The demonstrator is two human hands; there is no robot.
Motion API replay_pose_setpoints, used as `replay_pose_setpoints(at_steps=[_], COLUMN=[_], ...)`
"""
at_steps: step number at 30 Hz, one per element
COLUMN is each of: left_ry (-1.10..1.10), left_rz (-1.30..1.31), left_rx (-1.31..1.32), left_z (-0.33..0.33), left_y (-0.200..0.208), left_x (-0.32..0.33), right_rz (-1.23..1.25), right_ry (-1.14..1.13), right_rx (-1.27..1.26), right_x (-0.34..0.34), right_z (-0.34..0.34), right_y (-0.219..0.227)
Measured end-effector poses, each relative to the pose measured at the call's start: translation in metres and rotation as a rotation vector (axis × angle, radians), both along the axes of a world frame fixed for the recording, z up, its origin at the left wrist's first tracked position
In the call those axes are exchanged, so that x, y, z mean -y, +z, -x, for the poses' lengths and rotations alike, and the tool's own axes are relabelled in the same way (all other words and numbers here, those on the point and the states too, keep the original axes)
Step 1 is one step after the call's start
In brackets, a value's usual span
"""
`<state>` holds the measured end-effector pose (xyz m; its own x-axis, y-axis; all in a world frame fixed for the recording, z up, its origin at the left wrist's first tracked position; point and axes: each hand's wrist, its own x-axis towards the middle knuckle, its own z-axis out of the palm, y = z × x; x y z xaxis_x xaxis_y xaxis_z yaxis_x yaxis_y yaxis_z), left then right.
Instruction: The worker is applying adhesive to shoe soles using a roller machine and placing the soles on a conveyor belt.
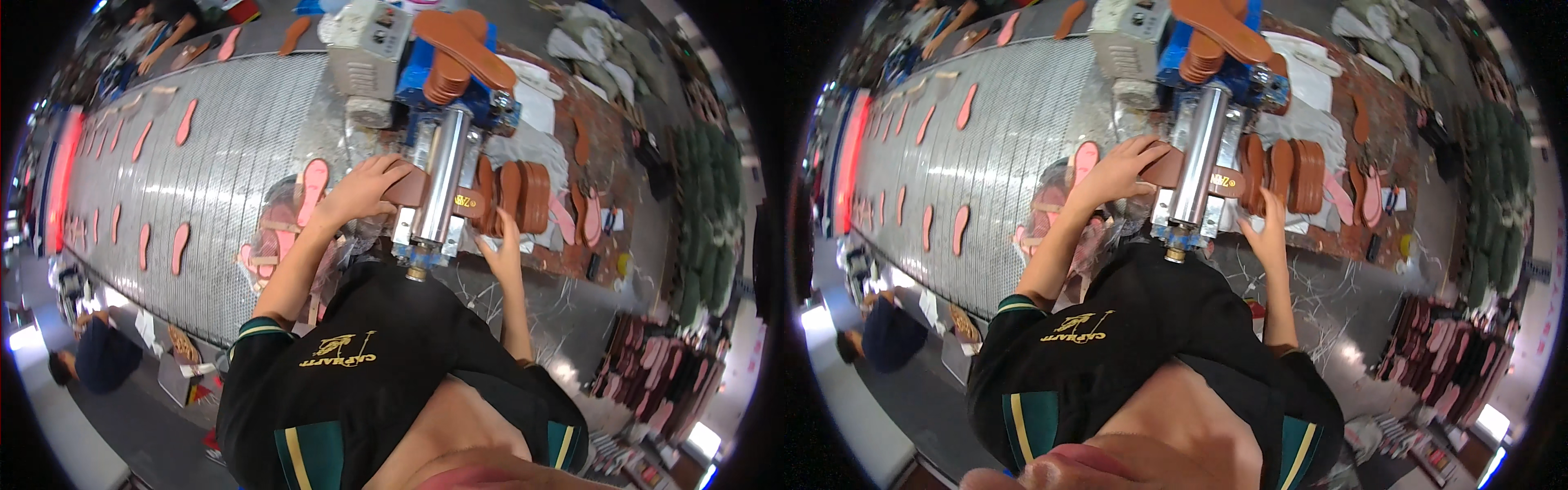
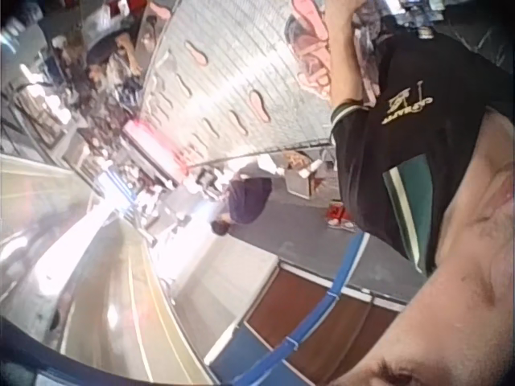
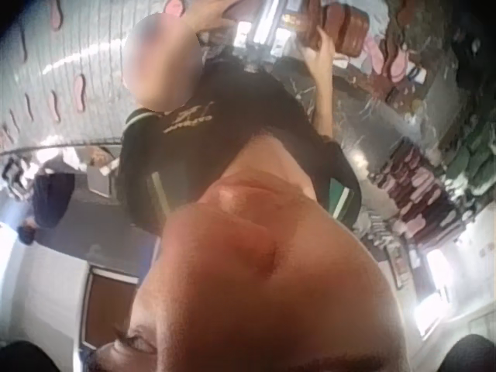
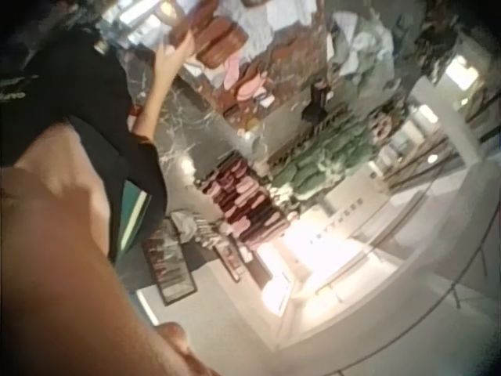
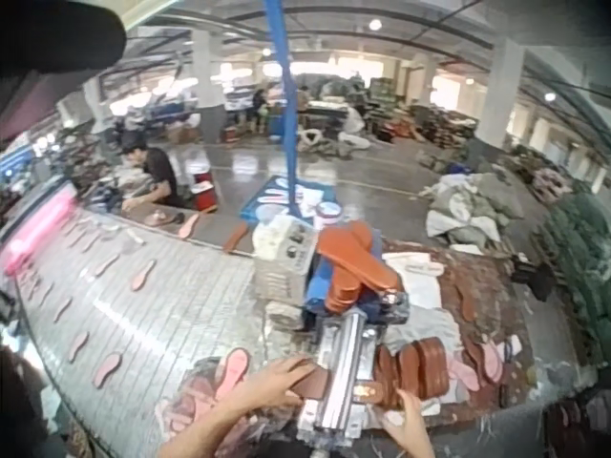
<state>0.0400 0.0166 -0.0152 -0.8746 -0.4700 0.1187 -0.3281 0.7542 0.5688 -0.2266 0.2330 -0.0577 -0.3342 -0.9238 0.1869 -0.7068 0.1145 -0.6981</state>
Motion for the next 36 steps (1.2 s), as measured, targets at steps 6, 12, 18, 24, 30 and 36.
replay_pose_setpoints(at_steps=[6,12,18,24,30,36], left_ry=[0.026,0.203,1.022,1.093,0.907,1.646], left_rz=[0.071,-0.471,-1.398,-1.436,-1.291,-1.218], left_rx=[0.047,0.097,-0.882,-1.191,-1.274,-1.291], left_z=[-0.039,-0.109,-0.188,-0.254,-0.366,-0.450], left_y=[-0.018,-0.050,-0.119,-0.138,-0.158,-0.226], left_x=[0.025,0.022,-0.054,-0.017,0.155,0.195], right_rz=[-0.448,-0.812,-0.855,-1.071,-1.039,-1.024], right_ry=[0.126,0.201,0.090,-0.039,-0.077,-0.189], right_rx=[0.135,0.514,0.725,0.765,0.774,0.752], right_x=[-0.068,-0.126,-0.162,-0.146,-0.117,-0.096], right_z=[0.014,0.026,0.038,0.036,0.017,-0.026], right_y=[-0.124,-0.223,-0.262,-0.220,-0.184,-0.132])
